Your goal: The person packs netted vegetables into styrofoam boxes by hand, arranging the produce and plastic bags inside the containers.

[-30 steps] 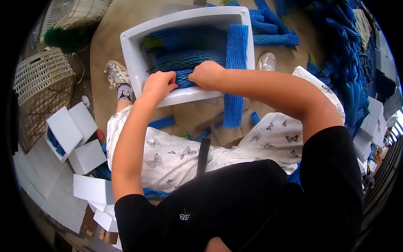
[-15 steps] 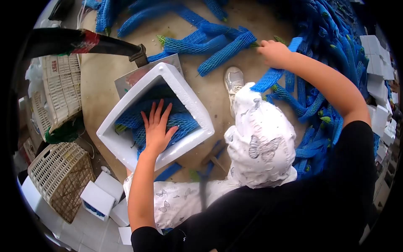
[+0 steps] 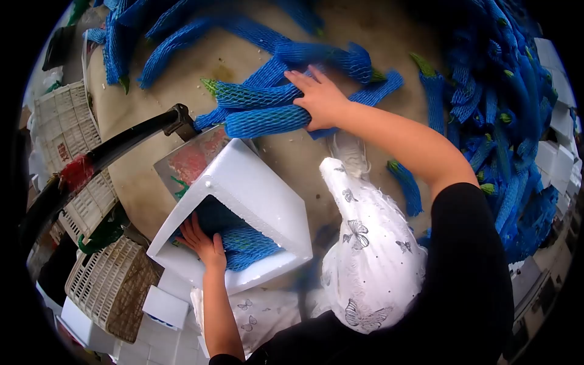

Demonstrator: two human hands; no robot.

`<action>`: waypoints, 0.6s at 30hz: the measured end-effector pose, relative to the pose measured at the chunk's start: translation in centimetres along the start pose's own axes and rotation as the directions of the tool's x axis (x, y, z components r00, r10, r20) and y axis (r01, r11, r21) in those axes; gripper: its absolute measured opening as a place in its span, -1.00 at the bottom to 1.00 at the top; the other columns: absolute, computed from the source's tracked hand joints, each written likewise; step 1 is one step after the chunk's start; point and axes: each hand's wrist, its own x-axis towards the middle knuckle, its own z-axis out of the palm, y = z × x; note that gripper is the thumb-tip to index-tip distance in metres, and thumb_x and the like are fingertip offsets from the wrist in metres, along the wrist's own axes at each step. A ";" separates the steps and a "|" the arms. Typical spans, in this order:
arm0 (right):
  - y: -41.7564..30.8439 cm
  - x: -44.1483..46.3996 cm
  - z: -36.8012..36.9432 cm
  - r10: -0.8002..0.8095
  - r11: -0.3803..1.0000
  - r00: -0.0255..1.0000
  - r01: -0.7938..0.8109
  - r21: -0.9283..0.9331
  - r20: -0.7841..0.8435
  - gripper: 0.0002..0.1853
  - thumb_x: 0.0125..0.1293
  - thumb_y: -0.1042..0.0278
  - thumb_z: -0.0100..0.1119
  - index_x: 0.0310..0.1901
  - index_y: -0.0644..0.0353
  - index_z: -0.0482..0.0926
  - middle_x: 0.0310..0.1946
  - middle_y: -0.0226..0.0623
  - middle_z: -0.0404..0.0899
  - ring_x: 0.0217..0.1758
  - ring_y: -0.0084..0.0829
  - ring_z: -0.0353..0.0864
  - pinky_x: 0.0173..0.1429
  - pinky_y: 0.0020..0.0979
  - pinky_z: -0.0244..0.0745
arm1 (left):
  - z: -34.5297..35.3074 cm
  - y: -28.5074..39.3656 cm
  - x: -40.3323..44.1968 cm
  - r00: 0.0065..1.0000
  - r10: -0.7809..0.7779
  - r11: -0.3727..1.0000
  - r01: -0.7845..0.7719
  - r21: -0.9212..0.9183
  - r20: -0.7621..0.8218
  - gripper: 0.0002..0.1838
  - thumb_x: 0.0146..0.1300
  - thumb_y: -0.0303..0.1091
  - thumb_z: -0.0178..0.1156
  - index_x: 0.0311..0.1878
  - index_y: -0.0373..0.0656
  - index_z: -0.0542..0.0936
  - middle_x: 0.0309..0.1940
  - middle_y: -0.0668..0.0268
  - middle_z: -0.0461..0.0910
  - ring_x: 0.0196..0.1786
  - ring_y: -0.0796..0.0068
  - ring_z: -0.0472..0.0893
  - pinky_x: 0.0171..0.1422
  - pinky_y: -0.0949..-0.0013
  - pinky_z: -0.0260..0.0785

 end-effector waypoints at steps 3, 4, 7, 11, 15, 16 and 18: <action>-0.9 2.7 0.0 0.038 0.995 0.956 -0.010 -0.097 0.292 -0.53 -0.27 0.09 0.44 -0.23 0.09 0.73 0.30 0.06 0.24 0.33 0.02 0.20 0.46 -0.07 0.03 | 0.0 0.5 0.5 0.999 -0.022 1.000 0.022 0.007 -0.027 -0.12 0.19 0.31 -0.13 0.43 -0.13 0.17 0.42 0.05 0.07 0.51 -0.03 -0.08 0.45 -0.36 -0.63; -0.7 1.4 -0.2 -0.013 0.999 0.984 0.020 -0.036 0.180 -0.52 -0.31 0.10 0.44 -0.25 0.11 0.73 0.22 0.03 0.31 0.25 -0.01 0.27 0.34 -0.10 0.17 | 0.0 0.7 0.5 0.999 -0.028 0.998 0.025 -0.058 -0.041 -0.14 0.18 0.23 -0.07 0.44 -0.13 0.16 0.43 0.07 0.06 0.51 -0.02 -0.09 0.46 -0.34 -0.64; -2.0 -3.6 -2.7 0.134 0.986 0.982 -0.146 0.082 0.136 -0.42 -0.32 0.05 0.41 -0.12 0.03 0.70 0.15 0.03 0.38 0.20 -0.04 0.34 0.19 -0.15 0.27 | 0.1 0.4 0.8 0.997 0.035 0.996 -0.041 -0.083 -0.073 -0.16 0.18 0.16 0.01 0.47 -0.07 0.13 0.47 0.19 0.02 0.53 0.03 -0.13 0.47 -0.31 -0.66; -7.5 -8.1 -8.7 0.228 0.812 0.972 -0.158 0.562 -0.057 -0.54 -0.25 0.23 0.43 -0.18 0.08 0.67 0.16 -0.10 0.39 0.14 -0.06 0.44 0.18 -0.13 0.34 | -3.7 3.4 1.1 0.991 0.047 0.975 -0.074 -0.210 -0.128 -0.37 0.24 -0.23 0.15 0.38 -0.05 0.28 0.39 0.19 0.24 0.47 0.09 0.12 0.53 -0.19 -0.44; -16.5 -5.3 -15.6 -0.259 0.901 0.932 0.328 0.284 -0.255 -0.55 -0.24 0.26 0.45 -0.18 0.06 0.65 0.15 -0.03 0.35 0.15 0.00 0.41 0.17 -0.17 0.37 | -10.3 10.2 -0.4 0.926 -0.132 0.643 -0.190 -0.742 -0.352 -0.57 0.31 -0.31 0.17 0.22 -0.20 0.43 0.11 0.13 0.53 0.17 0.26 0.51 0.43 0.19 0.13; -19.4 -4.2 -16.7 -0.389 0.852 0.894 0.441 0.281 -0.223 -0.54 -0.24 0.26 0.44 -0.17 0.07 0.65 0.15 0.01 0.34 0.15 0.01 0.40 0.18 -0.16 0.37 | -12.2 13.2 0.3 0.950 -0.218 0.084 -0.209 -0.974 -0.222 -0.57 0.35 -0.27 0.12 0.22 -0.23 0.41 0.09 0.10 0.55 0.13 0.25 0.54 0.41 0.17 0.18; -24.6 -3.2 -17.4 -0.545 0.710 0.823 0.554 0.435 -0.159 -0.53 -0.24 0.25 0.44 -0.17 0.08 0.64 0.18 0.05 0.31 0.16 0.05 0.39 0.22 -0.13 0.35 | -14.7 13.9 0.6 0.987 -0.160 -0.525 -0.108 -0.844 -0.027 -0.50 0.39 -0.15 0.06 0.28 -0.25 0.33 0.09 0.07 0.53 0.09 0.21 0.56 0.36 0.15 0.28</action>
